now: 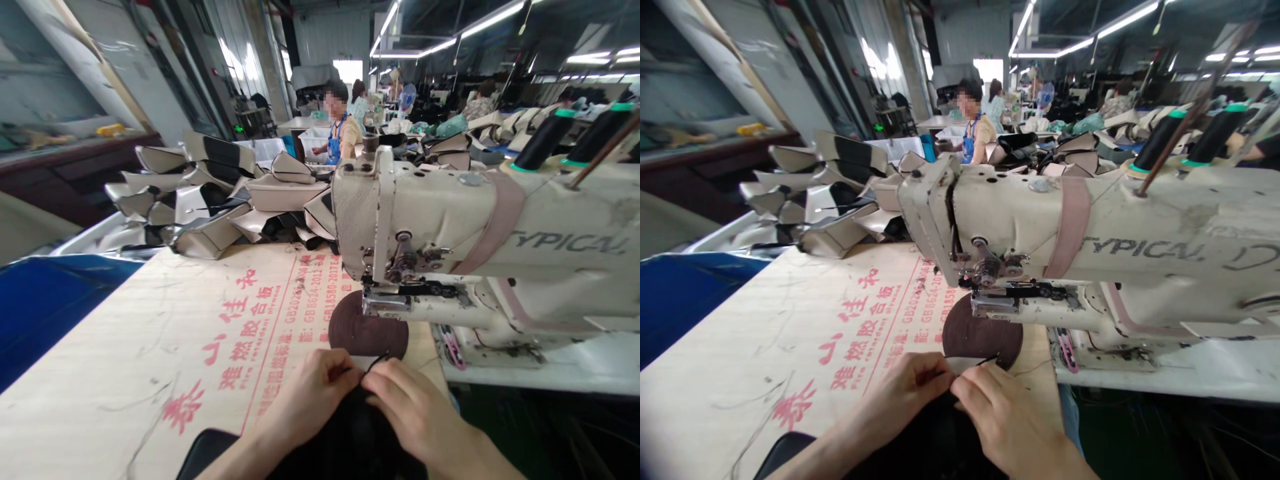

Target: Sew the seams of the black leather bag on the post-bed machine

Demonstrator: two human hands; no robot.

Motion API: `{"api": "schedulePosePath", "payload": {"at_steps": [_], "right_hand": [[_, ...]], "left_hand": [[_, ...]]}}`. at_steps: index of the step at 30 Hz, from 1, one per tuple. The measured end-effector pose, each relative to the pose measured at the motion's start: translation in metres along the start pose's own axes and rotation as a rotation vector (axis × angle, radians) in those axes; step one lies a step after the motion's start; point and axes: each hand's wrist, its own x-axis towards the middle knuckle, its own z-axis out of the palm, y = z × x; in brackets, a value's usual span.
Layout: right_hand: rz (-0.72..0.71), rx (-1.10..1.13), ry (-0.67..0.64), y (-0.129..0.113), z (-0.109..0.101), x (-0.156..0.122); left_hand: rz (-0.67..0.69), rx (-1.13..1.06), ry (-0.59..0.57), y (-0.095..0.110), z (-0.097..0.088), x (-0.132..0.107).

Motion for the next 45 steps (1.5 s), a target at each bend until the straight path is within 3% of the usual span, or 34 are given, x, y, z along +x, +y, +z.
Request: {"api": "schedulePosePath", "payload": {"at_steps": [4, 8, 14, 18, 27, 32, 34, 41, 45], "right_hand": [[-0.003, 0.029, -0.056, 0.000, -0.005, 0.002], [-0.037, 0.068, -0.048, 0.002, -0.002, 0.002], [0.020, 0.156, 0.000, 0.002, 0.000, 0.004], [0.081, 0.178, 0.027, 0.002, -0.002, 0.005], [0.051, 0.090, -0.036, 0.004, -0.005, 0.011], [0.079, 0.079, 0.020, 0.002, -0.001, 0.014], [0.095, 0.081, 0.031, 0.001, 0.000, 0.013], [0.124, 0.062, 0.002, 0.001, 0.001, 0.009], [0.097, 0.045, -0.041, 0.003, 0.001, 0.013]], "left_hand": [[-0.007, -0.113, -0.049, 0.001, -0.001, 0.004], [0.034, -0.184, -0.014, 0.008, -0.011, -0.015], [0.334, 0.356, 0.166, 0.007, -0.006, -0.054], [0.449, 0.572, 0.158, 0.006, 0.002, -0.050], [0.420, 0.565, 0.173, 0.008, -0.001, -0.036], [0.570, 0.614, 0.409, -0.011, 0.002, -0.032], [0.584, 0.636, 0.447, -0.016, 0.005, -0.031], [0.420, 0.540, 0.204, -0.003, 0.004, -0.032], [0.408, 0.433, 0.170, 0.004, -0.002, -0.027]]}}
